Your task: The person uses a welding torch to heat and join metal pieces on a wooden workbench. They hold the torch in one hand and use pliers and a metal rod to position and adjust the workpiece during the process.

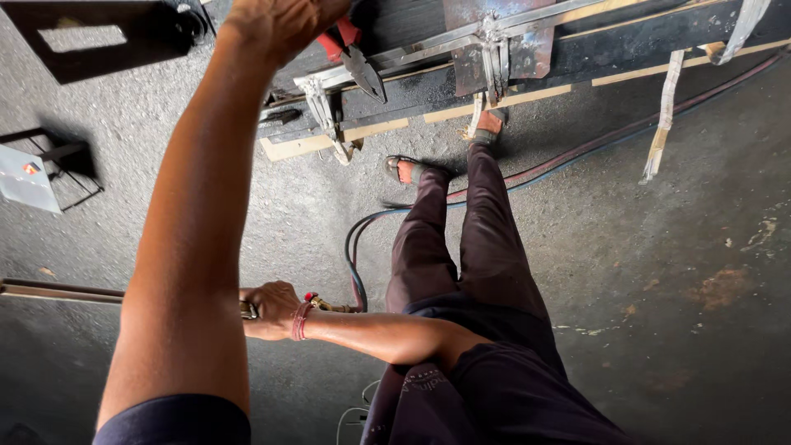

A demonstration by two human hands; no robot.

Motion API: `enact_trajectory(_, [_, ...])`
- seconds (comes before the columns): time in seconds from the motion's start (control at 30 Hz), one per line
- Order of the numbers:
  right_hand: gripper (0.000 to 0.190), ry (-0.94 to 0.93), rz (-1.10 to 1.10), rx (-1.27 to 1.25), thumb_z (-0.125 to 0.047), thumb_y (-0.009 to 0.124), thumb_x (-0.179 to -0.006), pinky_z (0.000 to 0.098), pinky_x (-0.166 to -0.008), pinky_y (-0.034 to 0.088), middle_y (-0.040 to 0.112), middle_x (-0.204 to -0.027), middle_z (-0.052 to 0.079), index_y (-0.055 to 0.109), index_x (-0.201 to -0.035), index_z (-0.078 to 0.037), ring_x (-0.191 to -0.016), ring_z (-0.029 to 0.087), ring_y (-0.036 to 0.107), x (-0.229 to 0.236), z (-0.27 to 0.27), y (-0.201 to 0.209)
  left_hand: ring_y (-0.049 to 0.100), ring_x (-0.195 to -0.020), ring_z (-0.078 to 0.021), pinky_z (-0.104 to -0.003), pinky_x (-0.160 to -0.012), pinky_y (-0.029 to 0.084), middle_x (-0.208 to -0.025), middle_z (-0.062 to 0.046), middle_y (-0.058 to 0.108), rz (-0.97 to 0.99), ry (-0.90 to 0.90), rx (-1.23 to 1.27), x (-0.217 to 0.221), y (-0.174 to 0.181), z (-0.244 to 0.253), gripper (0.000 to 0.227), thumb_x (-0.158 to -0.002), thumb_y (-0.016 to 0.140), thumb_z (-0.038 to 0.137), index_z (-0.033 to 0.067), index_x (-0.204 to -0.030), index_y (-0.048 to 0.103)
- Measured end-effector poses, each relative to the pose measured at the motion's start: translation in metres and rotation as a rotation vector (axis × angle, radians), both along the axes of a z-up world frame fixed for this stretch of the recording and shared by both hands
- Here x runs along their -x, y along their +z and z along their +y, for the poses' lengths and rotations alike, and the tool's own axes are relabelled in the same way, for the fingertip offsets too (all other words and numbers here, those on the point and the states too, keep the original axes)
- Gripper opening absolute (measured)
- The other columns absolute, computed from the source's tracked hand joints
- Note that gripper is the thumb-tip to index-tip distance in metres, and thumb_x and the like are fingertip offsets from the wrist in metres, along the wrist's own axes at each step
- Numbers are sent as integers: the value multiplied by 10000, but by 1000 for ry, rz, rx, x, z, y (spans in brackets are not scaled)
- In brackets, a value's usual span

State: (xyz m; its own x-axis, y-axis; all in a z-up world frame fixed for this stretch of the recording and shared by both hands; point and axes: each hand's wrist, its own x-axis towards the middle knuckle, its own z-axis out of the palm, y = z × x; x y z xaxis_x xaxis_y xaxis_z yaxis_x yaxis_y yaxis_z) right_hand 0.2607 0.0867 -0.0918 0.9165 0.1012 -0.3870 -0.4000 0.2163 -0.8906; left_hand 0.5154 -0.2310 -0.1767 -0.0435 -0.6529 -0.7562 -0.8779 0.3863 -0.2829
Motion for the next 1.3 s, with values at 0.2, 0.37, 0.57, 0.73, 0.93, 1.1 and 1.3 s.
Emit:
enact_trajectory(0.2, [494,57,27,-16,-665,498,-891,384,-491,355,425,-440,-62,476,-670,-224,-402,126,413,2,-12,-2,618,-928,-111,-285,-810,501,-1157,-99,647,334,371,108,-10,61,8,519,-993,604,219,104,-1464,419])
enact_trajectory(0.37, [481,37,-14,-8,-660,527,-890,385,-518,359,425,-457,-61,510,-687,-224,-415,126,424,5,-12,3,630,-968,-132,-296,-844,524,-1177,-153,634,883,884,149,-2,167,33,625,-982,622,234,99,-1514,325])
enact_trajectory(0.57, [464,71,-6,-78,-669,559,-867,400,-583,469,569,-504,-45,635,-830,-213,-478,158,583,2,-3,1,508,-796,-217,-378,-670,531,-973,-113,482,1397,1565,180,128,166,42,548,-1037,677,239,64,-1412,317])
enact_trajectory(0.73, [517,-194,-189,141,-628,695,-817,437,-707,518,693,-739,48,678,-900,-118,-717,230,700,8,5,-15,635,-838,-200,-398,-746,576,-1017,-88,564,1145,1114,484,176,155,43,410,-1069,700,301,25,-1258,464])
enact_trajectory(0.93, [427,-10,-13,78,-555,649,-900,414,-796,536,758,-782,55,706,-813,-140,-772,214,731,10,-9,-12,496,-1255,-375,-583,-1084,324,-1399,-191,512,528,722,582,155,160,29,314,-1076,651,135,47,-1377,664])
enact_trajectory(1.1, [355,-78,-119,134,-474,636,-897,450,-790,531,752,-925,75,709,-1032,-154,-865,262,717,11,-21,-8,89,-1629,-372,-640,-1286,-81,-1723,-160,95,66,332,614,153,139,24,443,-1004,681,119,151,-1442,618])
enact_trajectory(1.3, [340,-183,-225,271,-348,628,-914,485,-945,486,723,-1132,102,687,-1141,-103,-1078,320,661,13,-26,-12,-52,-1603,-391,-725,-1185,-106,-1751,-241,34,-72,302,449,165,119,21,714,-879,694,140,88,-1573,532])
